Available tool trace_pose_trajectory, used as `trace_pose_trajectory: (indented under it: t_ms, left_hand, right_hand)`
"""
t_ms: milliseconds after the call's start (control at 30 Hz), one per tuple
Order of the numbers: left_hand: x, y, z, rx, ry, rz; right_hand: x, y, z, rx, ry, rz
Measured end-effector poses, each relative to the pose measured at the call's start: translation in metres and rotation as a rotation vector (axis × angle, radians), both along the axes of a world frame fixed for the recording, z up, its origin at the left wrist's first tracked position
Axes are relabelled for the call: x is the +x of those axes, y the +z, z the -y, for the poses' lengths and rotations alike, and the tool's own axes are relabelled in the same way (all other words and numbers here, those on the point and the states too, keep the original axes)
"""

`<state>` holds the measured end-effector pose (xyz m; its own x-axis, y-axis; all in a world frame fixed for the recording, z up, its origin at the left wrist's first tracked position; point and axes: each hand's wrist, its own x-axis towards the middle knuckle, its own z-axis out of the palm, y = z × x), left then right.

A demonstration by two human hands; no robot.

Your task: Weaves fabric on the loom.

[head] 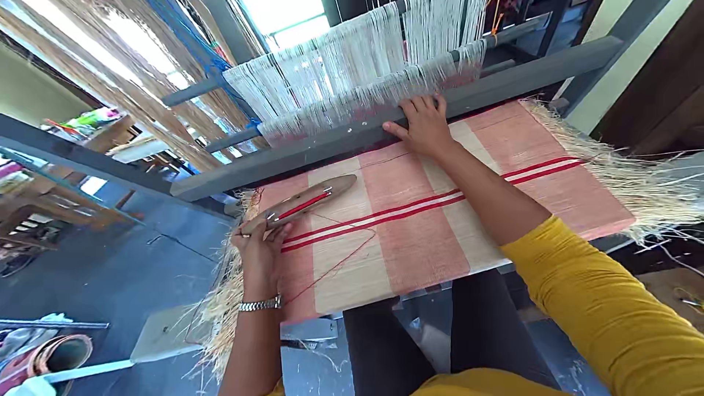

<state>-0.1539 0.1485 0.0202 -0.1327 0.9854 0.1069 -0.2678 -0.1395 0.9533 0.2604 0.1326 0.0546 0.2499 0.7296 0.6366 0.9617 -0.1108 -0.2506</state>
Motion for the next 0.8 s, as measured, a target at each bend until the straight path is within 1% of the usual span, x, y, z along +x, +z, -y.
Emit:
trace_pose_trajectory:
  t_ms: [133, 200, 267, 333, 400, 467, 567, 667, 800]
  left_hand:
    - [-0.013, 0.005, -0.002, -0.017, 0.022, -0.004]
    - [-0.023, 0.008, -0.002, -0.009, 0.018, -0.002]
    - [-0.031, 0.009, -0.003, -0.01, 0.002, 0.003]
    - [-0.037, 0.01, -0.005, -0.027, -0.007, 0.018]
    - [-0.042, 0.01, -0.009, -0.038, -0.017, 0.045]
    - [-0.045, 0.011, -0.017, -0.042, -0.019, 0.063]
    - [-0.054, 0.017, -0.029, -0.052, 0.002, 0.023]
    - [-0.066, 0.023, -0.049, -0.006, 0.085, -0.035]
    - [-0.089, 0.027, -0.086, 0.078, 0.206, -0.008]
  right_hand:
    - [0.006, 0.0, 0.004, 0.001, 0.075, -0.011]
    - [0.012, 0.004, 0.023, 0.002, 0.063, -0.057]
    - [0.034, 0.002, 0.051, 0.055, -0.059, -0.187]
    - [0.068, -0.002, 0.072, 0.113, -0.181, -0.378]
    - [0.088, -0.007, 0.079, 0.092, -0.281, -0.539]
    - [0.095, -0.012, 0.068, 0.079, -0.316, -0.576]
    - [0.105, -0.013, 0.042, 0.073, -0.308, -0.546]
    - [0.119, 0.003, 0.013, 0.0, -0.312, -0.572]
    - [0.14, 0.02, -0.039, -0.119, -0.344, -0.568]
